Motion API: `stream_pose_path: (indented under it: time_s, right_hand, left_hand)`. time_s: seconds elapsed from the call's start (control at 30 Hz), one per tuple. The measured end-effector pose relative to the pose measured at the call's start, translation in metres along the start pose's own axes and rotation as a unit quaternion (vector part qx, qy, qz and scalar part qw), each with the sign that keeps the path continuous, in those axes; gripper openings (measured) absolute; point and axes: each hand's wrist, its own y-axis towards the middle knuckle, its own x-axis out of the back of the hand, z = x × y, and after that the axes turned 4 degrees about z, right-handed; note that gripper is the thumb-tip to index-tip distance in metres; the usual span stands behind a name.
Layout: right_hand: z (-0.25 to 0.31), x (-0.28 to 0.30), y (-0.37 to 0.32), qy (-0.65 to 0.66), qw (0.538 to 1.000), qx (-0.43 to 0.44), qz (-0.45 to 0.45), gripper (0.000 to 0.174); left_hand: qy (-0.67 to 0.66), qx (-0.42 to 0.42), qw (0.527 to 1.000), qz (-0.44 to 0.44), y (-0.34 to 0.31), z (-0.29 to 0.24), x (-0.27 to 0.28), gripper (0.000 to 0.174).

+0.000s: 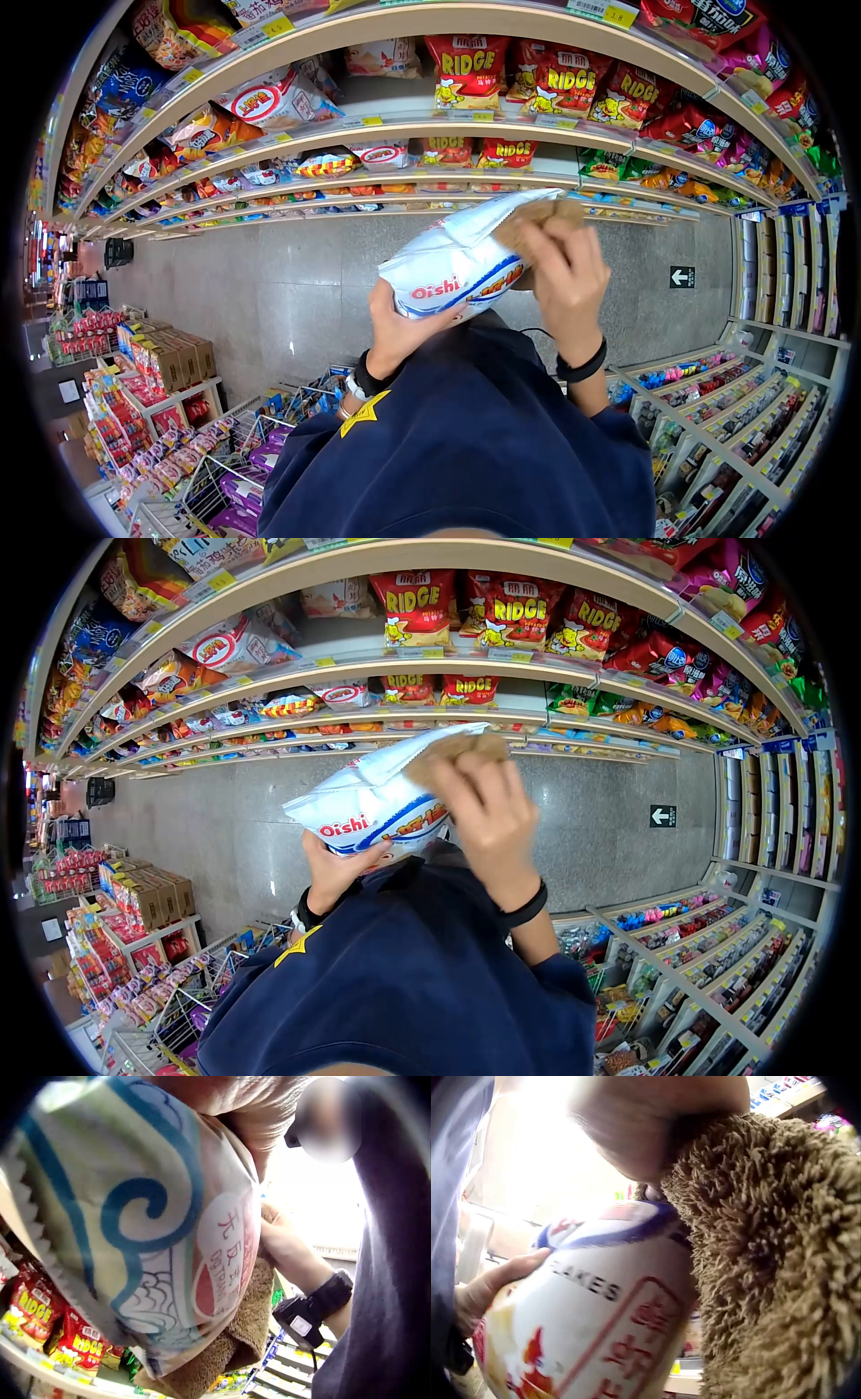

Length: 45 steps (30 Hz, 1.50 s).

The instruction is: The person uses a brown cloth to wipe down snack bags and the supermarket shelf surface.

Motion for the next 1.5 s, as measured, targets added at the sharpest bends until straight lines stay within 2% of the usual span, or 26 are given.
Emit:
stream_pose_path:
  time_s: [0.13,0.17,0.3,0.43,0.53,0.7,0.83,0.93,1.07,1.17,1.37,1.43,1.5]
  right_hand:
    - [-0.031,-0.005,-0.004,0.072,0.995,-0.068,-0.023,0.031]
    - [-0.031,-0.001,-0.006,0.123,0.986,-0.109,-0.011,0.029]
    - [-0.034,0.006,-0.015,0.139,0.973,-0.169,-0.075,0.018]
    - [-0.029,0.02,-0.02,0.185,0.935,-0.259,-0.154,0.018]
    - [-0.027,0.029,-0.024,0.149,0.94,-0.253,-0.174,0.017]
    - [-0.021,0.042,-0.021,0.109,0.976,-0.116,-0.15,0.033]
    - [-0.014,0.059,-0.009,0.141,0.989,-0.022,0.025,0.031]
    - [-0.008,0.054,0.002,0.131,0.986,0.062,0.081,0.029]
    - [0.0,0.052,0.014,0.111,0.985,0.058,0.12,0.024]
    - [-0.001,0.049,0.016,0.135,0.98,0.031,0.143,0.021]
    - [0.002,0.041,0.019,0.243,0.959,-0.058,0.131,0.014]
    - [0.001,0.039,0.019,0.292,0.943,-0.099,0.125,0.013]
    - [0.0,0.037,0.02,0.311,0.935,-0.129,0.113,0.011]
  left_hand:
    - [0.0,0.009,1.0,0.019,-0.002,0.0,0.004,0.064]
    - [0.008,0.009,1.0,0.023,-0.003,0.002,0.004,0.064]
    - [0.007,0.018,0.999,0.028,-0.006,-0.001,0.0,0.062]
    - [-0.039,0.052,0.997,0.028,-0.007,-0.004,-0.005,0.062]
    - [-0.054,0.069,0.996,0.034,-0.008,-0.006,-0.005,0.061]
    - [-0.052,0.051,0.996,0.045,-0.006,-0.011,-0.006,0.052]
    - [-0.023,0.058,0.997,0.037,-0.009,-0.006,-0.007,0.059]
    - [-0.027,0.043,0.998,0.03,-0.008,-0.008,-0.01,0.064]
    - [-0.02,0.012,0.997,0.072,-0.007,-0.009,-0.008,0.069]
    - [-0.028,0.04,0.998,0.047,-0.01,-0.012,-0.008,0.064]
    - [-0.009,0.001,0.999,0.036,-0.011,-0.01,-0.004,0.062]
    - [0.026,-0.027,0.998,0.047,-0.01,-0.007,-0.003,0.062]
    - [0.082,-0.109,0.989,0.057,-0.001,-0.011,-0.004,0.062]
